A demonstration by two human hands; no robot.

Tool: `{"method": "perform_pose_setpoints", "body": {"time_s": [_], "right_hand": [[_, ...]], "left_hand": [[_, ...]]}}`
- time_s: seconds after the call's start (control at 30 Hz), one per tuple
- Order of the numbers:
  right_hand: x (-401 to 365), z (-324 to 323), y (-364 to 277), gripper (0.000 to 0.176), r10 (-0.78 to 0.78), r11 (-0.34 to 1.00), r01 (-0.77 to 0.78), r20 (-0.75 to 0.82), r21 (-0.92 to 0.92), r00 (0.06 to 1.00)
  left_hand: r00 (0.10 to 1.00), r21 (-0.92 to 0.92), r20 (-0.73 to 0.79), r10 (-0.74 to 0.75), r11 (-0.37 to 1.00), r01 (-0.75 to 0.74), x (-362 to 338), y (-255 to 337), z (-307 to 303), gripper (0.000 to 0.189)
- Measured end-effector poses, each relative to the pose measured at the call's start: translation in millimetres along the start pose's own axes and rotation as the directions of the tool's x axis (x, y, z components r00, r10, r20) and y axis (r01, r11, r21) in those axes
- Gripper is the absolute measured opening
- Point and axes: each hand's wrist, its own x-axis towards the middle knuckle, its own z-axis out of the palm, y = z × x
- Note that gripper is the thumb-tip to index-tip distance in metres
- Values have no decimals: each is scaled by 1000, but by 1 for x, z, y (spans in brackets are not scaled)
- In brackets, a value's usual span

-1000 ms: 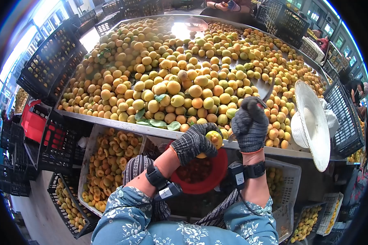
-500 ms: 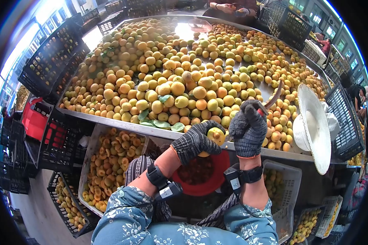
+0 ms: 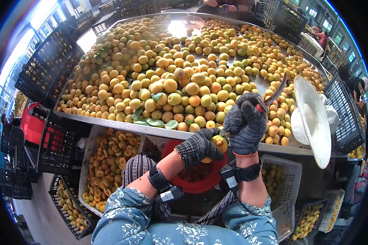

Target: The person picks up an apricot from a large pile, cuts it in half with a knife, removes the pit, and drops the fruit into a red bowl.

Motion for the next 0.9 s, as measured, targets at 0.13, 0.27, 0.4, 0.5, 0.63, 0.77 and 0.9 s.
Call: {"method": "perform_pose_setpoints", "body": {"time_s": [0.13, 0.27, 0.4, 0.5, 0.63, 0.77, 0.9], "right_hand": [[-3, -2, 3, 19, -1, 1000, 1, 35, 3, 999], [-4, -2, -2, 21, -14, 1000, 14, 15, 14, 1000], [-5, -3, -4, 22, -9, 999, 6, 48, 51, 999], [-6, 0, -6, 21, -7, 997, 4, 42, 77, 999], [-5, -4, -5, 20, 42, 973, -46, 21, 226, 999], [-9, 0, -6, 18, 36, 996, -39, 46, 76, 998], [-9, -1, -6, 18, 42, 990, -44, 15, 131, 999]], "left_hand": [[998, -5, -22, 61, 998, -62, 1, -5, 4, 60], [996, 94, -52, 79, 993, -74, 2, -7, 1, 60], [999, 161, -22, 37, 986, -33, 4, -10, 0, 60], [999, 150, -26, -32, 988, 36, 4, -9, -1, 59], [999, 113, -41, 3, 994, 2, 6, -17, 2, 59], [998, 105, -40, 39, 994, -35, 5, -17, 1, 59], [998, -27, -10, 56, 998, -57, 2, -12, 1, 59]]}}
